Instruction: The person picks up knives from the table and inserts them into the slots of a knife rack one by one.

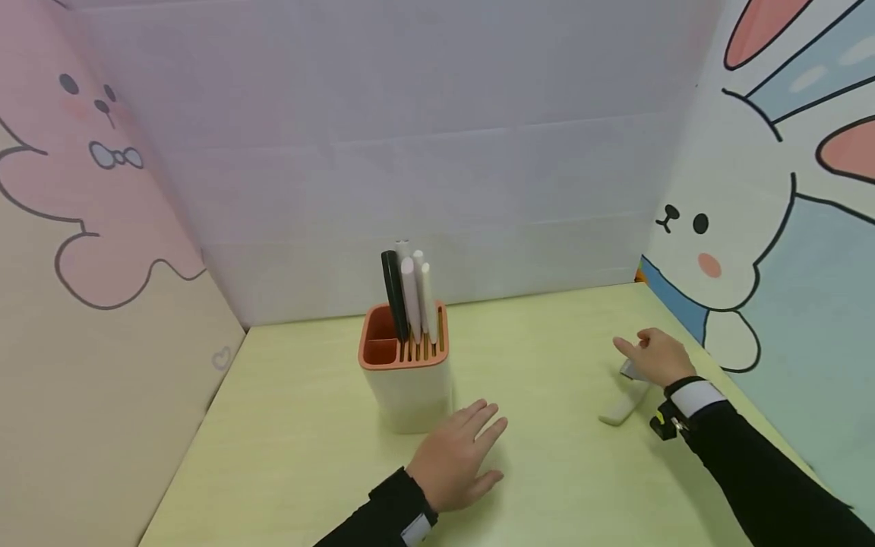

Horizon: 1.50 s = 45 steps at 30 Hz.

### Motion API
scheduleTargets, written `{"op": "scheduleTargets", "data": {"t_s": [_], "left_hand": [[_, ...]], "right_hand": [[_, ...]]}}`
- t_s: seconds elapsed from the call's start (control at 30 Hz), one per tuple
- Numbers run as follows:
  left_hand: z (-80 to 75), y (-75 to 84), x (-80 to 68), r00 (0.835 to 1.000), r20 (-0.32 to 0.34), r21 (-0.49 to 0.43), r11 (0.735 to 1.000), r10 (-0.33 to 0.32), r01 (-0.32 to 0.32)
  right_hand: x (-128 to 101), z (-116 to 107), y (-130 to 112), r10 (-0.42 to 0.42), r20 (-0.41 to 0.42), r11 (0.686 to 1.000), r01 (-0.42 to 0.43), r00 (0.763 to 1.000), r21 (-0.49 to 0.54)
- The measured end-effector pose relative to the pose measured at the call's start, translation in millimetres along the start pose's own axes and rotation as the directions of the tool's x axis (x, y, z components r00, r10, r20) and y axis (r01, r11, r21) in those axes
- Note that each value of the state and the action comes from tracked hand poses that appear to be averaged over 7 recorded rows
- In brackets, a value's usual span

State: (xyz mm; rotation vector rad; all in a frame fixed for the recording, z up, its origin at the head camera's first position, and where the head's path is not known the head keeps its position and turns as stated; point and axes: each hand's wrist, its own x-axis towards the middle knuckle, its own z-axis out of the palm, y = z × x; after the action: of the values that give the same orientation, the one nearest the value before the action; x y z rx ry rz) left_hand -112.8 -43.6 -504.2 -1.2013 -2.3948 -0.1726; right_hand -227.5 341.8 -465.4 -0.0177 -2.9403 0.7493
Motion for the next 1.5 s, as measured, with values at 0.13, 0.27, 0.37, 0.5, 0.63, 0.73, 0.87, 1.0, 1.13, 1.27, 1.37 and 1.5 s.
{"op": "scheduleTargets", "data": {"t_s": [0.13, 0.27, 0.37, 0.5, 0.63, 0.73, 0.87, 1.0, 1.13, 1.27, 1.37, 1.5], "left_hand": [[12.4, 4.5, 0.3, 0.991, 0.13, -0.039, 0.999, -0.02, 0.026], [20.1, 7.8, 0.0, 0.964, 0.259, -0.024, 0.998, -0.051, 0.06], [24.0, 9.9, -0.6, 0.938, 0.337, -0.013, 0.996, -0.08, 0.09], [28.0, 12.1, -2.7, 0.899, 0.424, -0.028, 0.991, -0.107, 0.131], [31.2, 12.2, -4.3, 0.879, 0.464, -0.041, 0.988, -0.111, 0.147], [33.7, 11.4, -4.6, 0.884, 0.456, -0.042, 0.99, -0.102, 0.136], [36.3, 10.5, -4.7, 0.89, 0.447, -0.042, 0.991, -0.093, 0.124], [37.2, 10.0, -4.8, 0.891, 0.445, -0.047, 0.991, -0.092, 0.125], [35.7, 9.5, -5.0, 0.891, 0.446, -0.05, 0.991, -0.09, 0.125], [33.3, 8.9, -5.1, 0.885, 0.456, -0.055, 0.99, -0.092, 0.131], [32.6, 8.7, -5.6, 0.883, 0.459, -0.054, 0.989, -0.097, 0.137], [33.1, 8.4, -6.7, 0.886, 0.451, -0.054, 0.988, -0.107, 0.146]], "right_hand": [[-0.6, 1.3, 20.9, 0.077, 0.102, 0.992, -0.067, 0.992, -0.103], [-2.9, 6.6, 28.5, 0.185, 0.205, 0.982, -0.172, 0.961, -0.081], [-4.8, 12.0, 28.0, 0.217, 0.252, 0.976, -0.216, 0.943, -0.033], [-6.8, 15.4, 25.1, 0.204, 0.252, 0.978, -0.205, 0.946, -0.025], [-6.7, 16.4, 24.7, 0.193, 0.231, 0.981, -0.187, 0.954, -0.048], [-5.9, 17.5, 25.4, 0.179, 0.225, 0.983, -0.166, 0.958, -0.077], [-4.5, 20.7, 26.2, 0.164, 0.222, 0.986, -0.153, 0.961, -0.065], [-1.9, 25.7, 25.7, 0.137, 0.226, 0.99, -0.129, 0.965, -0.05], [0.0, 31.1, 20.8, 0.079, 0.236, 0.993, -0.056, 0.969, -0.104], [0.6, 35.7, 12.1, 0.028, 0.263, 0.991, 0.008, 0.965, -0.134], [-0.5, 39.8, 5.7, -0.006, 0.292, 0.993, 0.04, 0.956, -0.111], [-3.3, 46.8, -2.3, -0.05, 0.336, 0.994, 0.079, 0.94, -0.071]]}}
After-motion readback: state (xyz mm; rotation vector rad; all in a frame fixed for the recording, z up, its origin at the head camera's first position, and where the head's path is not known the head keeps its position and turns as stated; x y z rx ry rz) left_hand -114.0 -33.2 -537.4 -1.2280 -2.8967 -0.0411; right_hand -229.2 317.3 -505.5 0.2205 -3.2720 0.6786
